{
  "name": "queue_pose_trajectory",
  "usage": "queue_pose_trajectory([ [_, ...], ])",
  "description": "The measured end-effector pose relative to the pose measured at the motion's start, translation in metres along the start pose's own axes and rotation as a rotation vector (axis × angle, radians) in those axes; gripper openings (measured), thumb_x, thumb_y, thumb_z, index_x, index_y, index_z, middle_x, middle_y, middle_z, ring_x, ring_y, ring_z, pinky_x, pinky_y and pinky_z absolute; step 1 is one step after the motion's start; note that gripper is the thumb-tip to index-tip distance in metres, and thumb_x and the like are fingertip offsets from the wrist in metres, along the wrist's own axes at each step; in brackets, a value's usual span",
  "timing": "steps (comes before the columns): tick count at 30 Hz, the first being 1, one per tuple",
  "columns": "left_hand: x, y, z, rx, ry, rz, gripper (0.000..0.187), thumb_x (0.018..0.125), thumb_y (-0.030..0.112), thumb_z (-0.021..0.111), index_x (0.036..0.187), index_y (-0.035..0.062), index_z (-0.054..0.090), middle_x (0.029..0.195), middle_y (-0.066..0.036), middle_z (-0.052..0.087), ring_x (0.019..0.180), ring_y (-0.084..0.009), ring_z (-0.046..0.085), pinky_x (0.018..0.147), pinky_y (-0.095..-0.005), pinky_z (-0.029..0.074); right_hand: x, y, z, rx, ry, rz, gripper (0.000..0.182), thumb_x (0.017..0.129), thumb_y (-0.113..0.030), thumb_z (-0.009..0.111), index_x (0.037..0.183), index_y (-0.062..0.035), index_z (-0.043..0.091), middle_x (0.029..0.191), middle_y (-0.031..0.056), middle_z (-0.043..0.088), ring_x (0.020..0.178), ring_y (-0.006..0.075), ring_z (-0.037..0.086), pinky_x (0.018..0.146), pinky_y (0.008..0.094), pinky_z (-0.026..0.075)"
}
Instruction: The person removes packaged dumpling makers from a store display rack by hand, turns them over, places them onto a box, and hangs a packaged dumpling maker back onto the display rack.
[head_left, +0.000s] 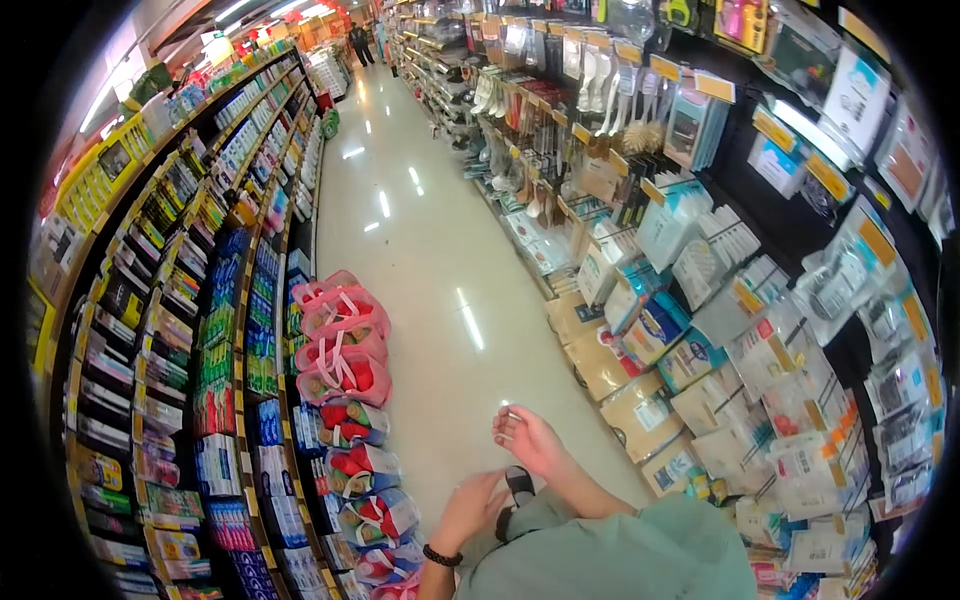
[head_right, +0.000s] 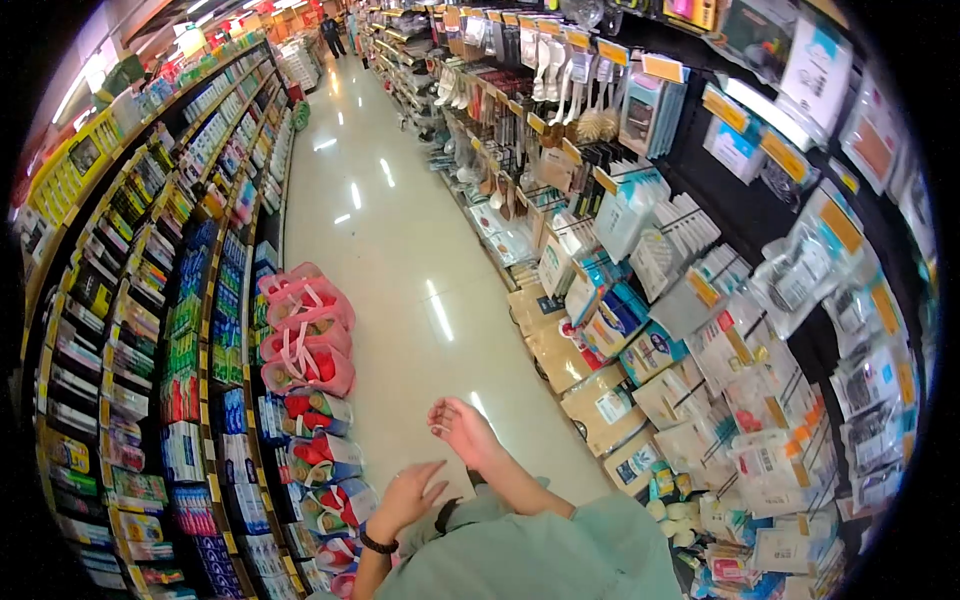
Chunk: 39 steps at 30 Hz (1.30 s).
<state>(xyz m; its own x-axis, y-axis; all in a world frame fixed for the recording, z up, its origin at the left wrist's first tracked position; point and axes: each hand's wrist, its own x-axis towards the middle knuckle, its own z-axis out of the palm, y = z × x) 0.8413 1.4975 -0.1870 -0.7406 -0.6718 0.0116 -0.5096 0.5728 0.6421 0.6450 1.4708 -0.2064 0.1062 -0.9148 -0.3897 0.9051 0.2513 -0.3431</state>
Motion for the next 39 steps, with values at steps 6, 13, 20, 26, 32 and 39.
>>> queue_pose_trajectory([
  [6,0.108,-0.041,-0.039,-0.024,0.165,-0.018,0.035,0.089,0.021,0.065,0.118,0.0023,0.06,0.109,-0.018,0.065,0.102,-0.0361,0.061,0.088,-0.0428,0.049,0.079,-0.063,0.013,-0.046,0.049,-0.076,0.018,0.099,-0.022,0.047,0.094,-0.007,0.056,0.09,0.0056,0.061,0.086,0.0176,0.057,0.08,0.0319,0.046],
  [13,0.236,-0.088,-0.045,-0.205,-0.106,0.125,0.032,0.088,0.015,0.066,0.118,0.0037,0.061,0.109,-0.016,0.066,0.1,-0.0347,0.061,0.087,-0.0422,0.05,0.156,-0.119,0.011,-0.162,0.151,-0.155,0.023,0.102,-0.023,0.043,0.105,-0.0054,0.058,0.104,0.0093,0.064,0.102,0.0199,0.06,0.088,0.0331,0.046],
  [20,0.389,-0.169,-0.089,-0.23,-0.058,0.202,0.032,0.088,0.018,0.065,0.117,0.0046,0.061,0.104,-0.016,0.066,0.095,-0.0351,0.062,0.083,-0.0437,0.05,0.295,-0.213,0.045,-0.291,0.147,-0.165,0.029,0.103,-0.021,0.042,0.119,-0.0019,0.056,0.121,0.0148,0.062,0.113,0.0228,0.058,0.092,0.0349,0.047],
  [26,0.544,-0.238,-0.159,-0.12,0.125,0.269,0.036,0.088,0.022,0.065,0.118,0.0034,0.061,0.098,-0.016,0.067,0.093,-0.035,0.062,0.079,-0.0454,0.05,0.395,-0.325,0.099,-0.476,0.073,-0.309,0.035,0.104,-0.018,0.04,0.131,0.0008,0.052,0.133,0.0143,0.057,0.121,0.0239,0.056,0.096,0.0371,0.047],
  [32,0.659,-0.235,-0.231,-0.042,-0.107,0.048,0.043,0.088,0.019,0.065,0.124,-0.0012,0.056,0.105,-0.016,0.068,0.101,-0.0335,0.062,0.088,-0.0447,0.048,0.457,-0.388,0.118,-0.449,0.113,-0.471,0.038,0.104,-0.018,0.038,0.136,0.0011,0.047,0.133,0.0163,0.056,0.123,0.0259,0.054,0.098,0.0399,0.046],
  [39,0.768,-0.261,-0.198,-0.093,-0.018,0.45,0.051,0.088,0.018,0.065,0.133,-0.0023,0.049,0.125,-0.02,0.058,0.117,-0.0365,0.053,0.1,-0.0434,0.043,0.535,-0.444,0.101,-0.412,0.178,-0.611,0.037,0.104,-0.02,0.04,0.135,-0.0009,0.048,0.132,0.0148,0.058,0.122,0.0248,0.055,0.098,0.0373,0.046],
])
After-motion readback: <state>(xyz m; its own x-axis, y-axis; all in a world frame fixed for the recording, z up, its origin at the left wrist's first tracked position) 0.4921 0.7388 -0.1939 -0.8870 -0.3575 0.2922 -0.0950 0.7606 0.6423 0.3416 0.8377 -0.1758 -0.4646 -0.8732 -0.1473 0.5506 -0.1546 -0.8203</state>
